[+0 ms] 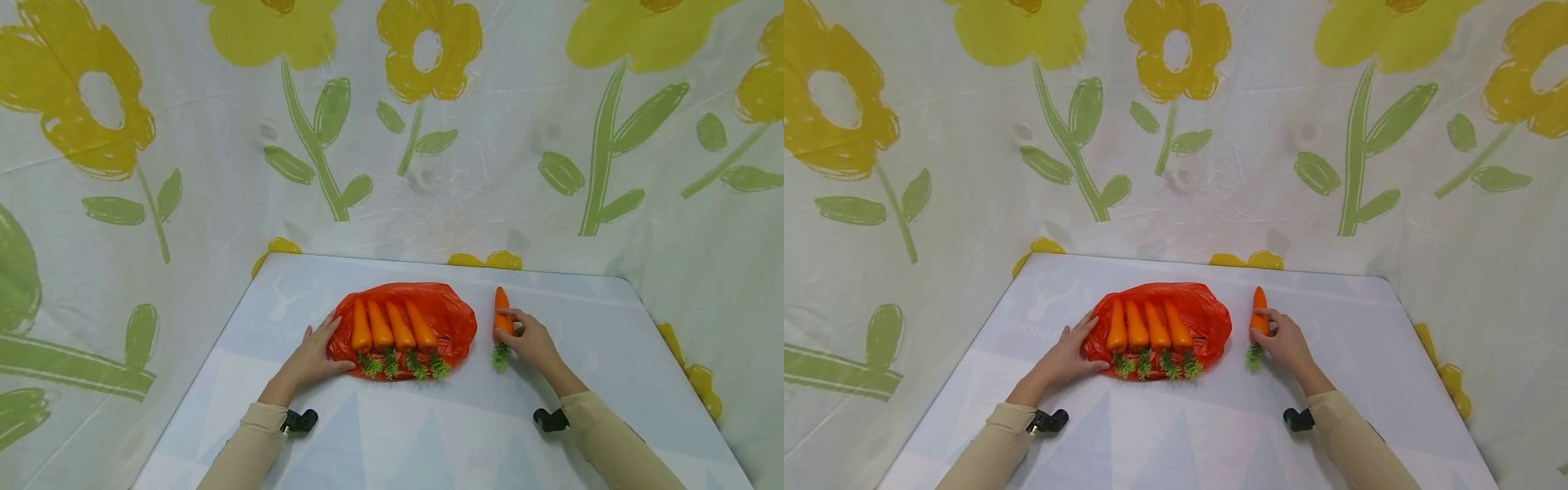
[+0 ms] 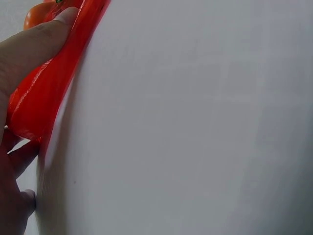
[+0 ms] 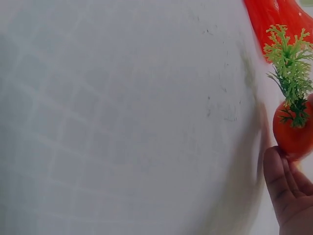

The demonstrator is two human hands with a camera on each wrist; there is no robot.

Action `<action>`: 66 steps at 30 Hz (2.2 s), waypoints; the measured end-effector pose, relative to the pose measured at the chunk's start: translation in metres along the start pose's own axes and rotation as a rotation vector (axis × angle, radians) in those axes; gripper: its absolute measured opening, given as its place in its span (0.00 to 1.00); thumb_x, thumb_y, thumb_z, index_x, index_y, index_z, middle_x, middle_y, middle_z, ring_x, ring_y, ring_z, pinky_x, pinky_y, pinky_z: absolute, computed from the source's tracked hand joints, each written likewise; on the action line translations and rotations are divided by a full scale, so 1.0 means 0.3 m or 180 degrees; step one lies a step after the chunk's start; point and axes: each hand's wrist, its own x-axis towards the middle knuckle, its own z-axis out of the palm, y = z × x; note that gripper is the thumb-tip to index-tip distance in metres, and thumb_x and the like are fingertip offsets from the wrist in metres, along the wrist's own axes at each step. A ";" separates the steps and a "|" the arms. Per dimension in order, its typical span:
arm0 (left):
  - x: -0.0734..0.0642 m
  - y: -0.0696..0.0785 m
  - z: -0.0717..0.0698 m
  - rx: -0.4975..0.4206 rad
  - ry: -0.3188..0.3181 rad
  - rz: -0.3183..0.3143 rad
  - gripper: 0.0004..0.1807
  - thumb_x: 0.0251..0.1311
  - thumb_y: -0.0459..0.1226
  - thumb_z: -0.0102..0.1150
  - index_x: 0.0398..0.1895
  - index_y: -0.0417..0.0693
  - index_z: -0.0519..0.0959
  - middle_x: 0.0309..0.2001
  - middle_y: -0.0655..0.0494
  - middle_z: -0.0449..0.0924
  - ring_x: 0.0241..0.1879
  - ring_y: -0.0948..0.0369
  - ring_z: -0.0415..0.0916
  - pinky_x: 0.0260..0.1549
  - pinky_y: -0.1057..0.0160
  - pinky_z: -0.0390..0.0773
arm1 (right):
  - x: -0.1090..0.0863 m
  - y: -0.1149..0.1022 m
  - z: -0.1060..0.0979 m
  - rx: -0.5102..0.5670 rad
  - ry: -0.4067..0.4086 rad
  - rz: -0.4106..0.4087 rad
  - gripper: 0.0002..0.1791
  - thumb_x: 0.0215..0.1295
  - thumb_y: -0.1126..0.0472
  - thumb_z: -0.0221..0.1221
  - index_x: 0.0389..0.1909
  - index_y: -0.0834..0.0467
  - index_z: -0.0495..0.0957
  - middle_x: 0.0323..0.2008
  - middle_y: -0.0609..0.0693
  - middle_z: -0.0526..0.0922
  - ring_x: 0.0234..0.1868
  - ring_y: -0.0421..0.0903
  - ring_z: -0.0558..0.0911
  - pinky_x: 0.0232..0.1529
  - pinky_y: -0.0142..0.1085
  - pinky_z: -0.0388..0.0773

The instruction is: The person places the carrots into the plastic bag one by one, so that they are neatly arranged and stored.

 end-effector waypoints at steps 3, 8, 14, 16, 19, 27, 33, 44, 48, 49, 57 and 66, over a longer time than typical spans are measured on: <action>0.000 0.003 -0.001 -0.0014 0.0008 0.0002 0.59 0.51 0.58 0.75 0.80 0.41 0.56 0.81 0.44 0.48 0.77 0.44 0.53 0.75 0.37 0.36 | -0.001 -0.004 0.000 0.0016 0.0013 -0.0022 0.31 0.69 0.50 0.64 0.70 0.55 0.71 0.60 0.63 0.75 0.43 0.53 0.76 0.33 0.34 0.80; 0.000 0.004 -0.002 0.0000 -0.0004 -0.0012 0.59 0.51 0.58 0.75 0.80 0.41 0.56 0.81 0.44 0.48 0.77 0.44 0.53 0.75 0.37 0.36 | -0.001 -0.004 0.002 0.0040 0.0056 -0.0084 0.31 0.69 0.50 0.64 0.70 0.54 0.71 0.60 0.62 0.75 0.42 0.53 0.75 0.34 0.34 0.79; 0.000 0.001 -0.001 -0.0001 0.0001 -0.0020 0.59 0.51 0.58 0.74 0.80 0.42 0.56 0.81 0.45 0.48 0.77 0.44 0.53 0.76 0.37 0.36 | -0.009 -0.009 -0.001 0.0069 0.0078 -0.0113 0.31 0.68 0.50 0.65 0.70 0.53 0.72 0.60 0.61 0.74 0.44 0.53 0.76 0.35 0.34 0.80; 0.000 0.001 -0.001 -0.0012 -0.0001 -0.0031 0.59 0.51 0.58 0.75 0.80 0.42 0.56 0.81 0.45 0.47 0.77 0.45 0.53 0.76 0.38 0.36 | -0.013 -0.011 -0.004 0.0056 0.0086 -0.0141 0.31 0.68 0.50 0.65 0.70 0.53 0.72 0.60 0.61 0.74 0.44 0.53 0.76 0.36 0.34 0.80; 0.000 0.000 0.000 -0.0015 0.0003 -0.0035 0.59 0.50 0.59 0.75 0.80 0.43 0.56 0.81 0.45 0.47 0.77 0.45 0.52 0.76 0.38 0.36 | -0.017 -0.015 -0.009 0.0061 0.0109 -0.0197 0.30 0.69 0.50 0.65 0.69 0.53 0.72 0.60 0.61 0.75 0.43 0.53 0.76 0.36 0.34 0.80; 0.001 -0.004 0.003 -0.0013 0.0018 -0.0012 0.60 0.50 0.59 0.75 0.80 0.43 0.56 0.81 0.46 0.47 0.77 0.44 0.53 0.76 0.38 0.35 | -0.028 -0.033 -0.017 0.0126 0.0160 -0.0368 0.29 0.69 0.51 0.64 0.69 0.54 0.73 0.60 0.61 0.75 0.43 0.52 0.76 0.36 0.35 0.79; 0.001 -0.004 0.001 -0.0035 0.0016 0.0005 0.59 0.50 0.58 0.75 0.80 0.42 0.56 0.81 0.45 0.48 0.77 0.44 0.53 0.76 0.38 0.36 | -0.034 -0.057 -0.021 0.0167 0.0151 -0.0405 0.28 0.69 0.53 0.64 0.69 0.54 0.73 0.59 0.61 0.75 0.43 0.52 0.76 0.37 0.35 0.79; 0.004 -0.004 0.001 -0.0035 0.0013 0.0043 0.60 0.50 0.57 0.76 0.79 0.40 0.57 0.81 0.43 0.47 0.77 0.44 0.53 0.76 0.38 0.36 | -0.060 -0.094 -0.032 0.0233 0.0208 -0.0651 0.27 0.68 0.56 0.65 0.67 0.54 0.75 0.57 0.59 0.77 0.40 0.51 0.78 0.37 0.37 0.80; 0.005 -0.004 0.002 -0.0040 0.0003 0.0035 0.60 0.50 0.57 0.76 0.79 0.40 0.57 0.81 0.43 0.47 0.77 0.44 0.52 0.76 0.38 0.36 | -0.065 -0.101 -0.034 0.0239 0.0214 -0.0728 0.27 0.68 0.57 0.65 0.66 0.53 0.75 0.58 0.58 0.77 0.39 0.51 0.78 0.37 0.37 0.81; 0.005 -0.005 0.003 -0.0030 0.0007 0.0038 0.60 0.50 0.58 0.76 0.79 0.40 0.57 0.81 0.43 0.47 0.77 0.44 0.52 0.76 0.38 0.36 | -0.067 -0.104 -0.033 0.0249 0.0215 -0.0748 0.26 0.68 0.57 0.66 0.66 0.53 0.75 0.58 0.58 0.77 0.39 0.51 0.78 0.37 0.37 0.81; 0.008 -0.014 0.008 0.0012 0.0019 0.0047 0.60 0.50 0.59 0.75 0.80 0.40 0.56 0.81 0.44 0.47 0.77 0.44 0.53 0.76 0.38 0.36 | -0.082 -0.130 -0.022 0.0397 0.0175 -0.0944 0.26 0.67 0.58 0.66 0.66 0.53 0.76 0.58 0.57 0.78 0.39 0.50 0.80 0.38 0.34 0.82; 0.007 -0.013 0.007 -0.0003 0.0015 0.0027 0.61 0.50 0.59 0.75 0.80 0.40 0.56 0.81 0.43 0.47 0.77 0.43 0.53 0.75 0.37 0.36 | -0.087 -0.154 -0.011 0.0563 0.0131 -0.1168 0.26 0.67 0.58 0.67 0.65 0.53 0.76 0.55 0.56 0.79 0.36 0.48 0.81 0.36 0.32 0.83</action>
